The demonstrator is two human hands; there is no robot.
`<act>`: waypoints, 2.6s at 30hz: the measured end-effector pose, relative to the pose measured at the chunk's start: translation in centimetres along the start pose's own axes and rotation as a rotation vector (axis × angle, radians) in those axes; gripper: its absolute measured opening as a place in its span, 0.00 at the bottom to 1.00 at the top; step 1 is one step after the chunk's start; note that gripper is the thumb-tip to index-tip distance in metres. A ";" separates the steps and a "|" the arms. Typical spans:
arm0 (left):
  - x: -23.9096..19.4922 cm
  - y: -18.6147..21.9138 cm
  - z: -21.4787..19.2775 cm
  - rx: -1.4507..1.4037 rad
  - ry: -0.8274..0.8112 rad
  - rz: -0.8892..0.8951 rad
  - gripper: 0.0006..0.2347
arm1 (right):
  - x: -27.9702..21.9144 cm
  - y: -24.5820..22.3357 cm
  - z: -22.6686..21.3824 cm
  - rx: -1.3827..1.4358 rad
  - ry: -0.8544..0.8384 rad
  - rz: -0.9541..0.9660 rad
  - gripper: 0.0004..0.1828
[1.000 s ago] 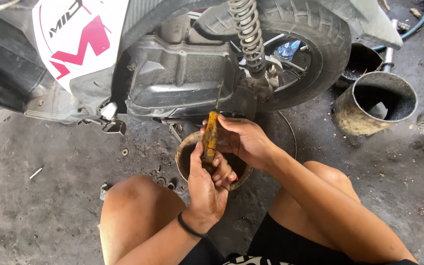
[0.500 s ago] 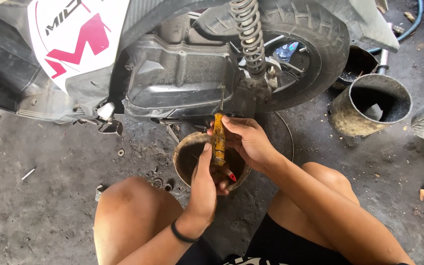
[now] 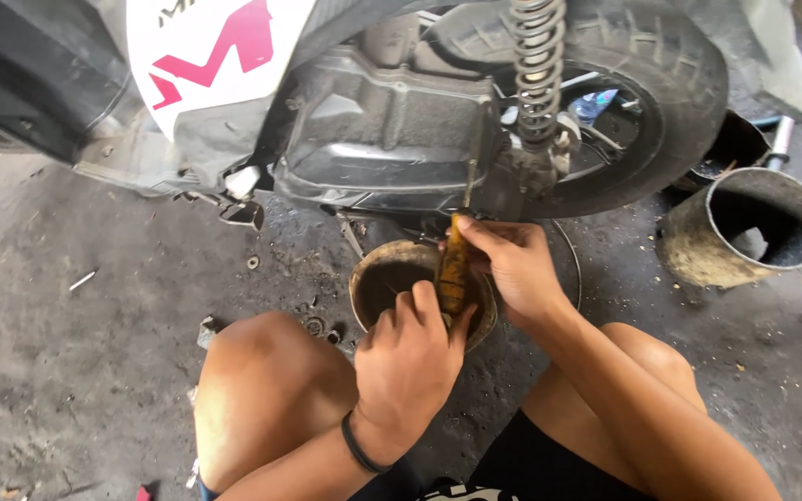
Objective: The person uses a screwdriver to loosen and remove screws from the motorcycle's engine casing. They place the removed screws into a bucket on the floor and continue to work on the casing.
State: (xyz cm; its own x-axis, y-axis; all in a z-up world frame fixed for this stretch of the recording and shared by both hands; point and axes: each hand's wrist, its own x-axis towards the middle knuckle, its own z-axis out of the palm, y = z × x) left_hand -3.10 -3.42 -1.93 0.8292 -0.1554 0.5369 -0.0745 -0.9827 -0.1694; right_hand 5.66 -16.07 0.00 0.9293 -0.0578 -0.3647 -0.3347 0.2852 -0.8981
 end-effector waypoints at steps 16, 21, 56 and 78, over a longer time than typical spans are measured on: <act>0.3 0.1 0.9 -0.696 -0.366 -0.208 0.20 | 1.4 0.2 -1.5 0.049 -0.161 0.181 0.25; 0.2 0.8 1.0 -1.432 -0.709 -0.710 0.27 | 2.7 1.3 -3.4 0.151 -0.353 0.234 0.26; 0.9 -0.8 -0.5 -0.281 0.187 0.057 0.18 | 1.2 0.1 -1.5 0.272 -0.322 0.197 0.24; 1.5 0.7 0.3 -1.892 -0.734 -1.283 0.29 | 3.2 3.6 -2.0 0.360 -0.340 0.115 0.17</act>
State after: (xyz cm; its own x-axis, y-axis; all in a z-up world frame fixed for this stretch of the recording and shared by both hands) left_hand -1.70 -4.31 -1.47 0.7983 -0.0159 -0.6021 0.5517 0.4202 0.7204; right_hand 7.14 -17.18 -4.89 0.9079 0.2909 -0.3017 -0.4184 0.5868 -0.6933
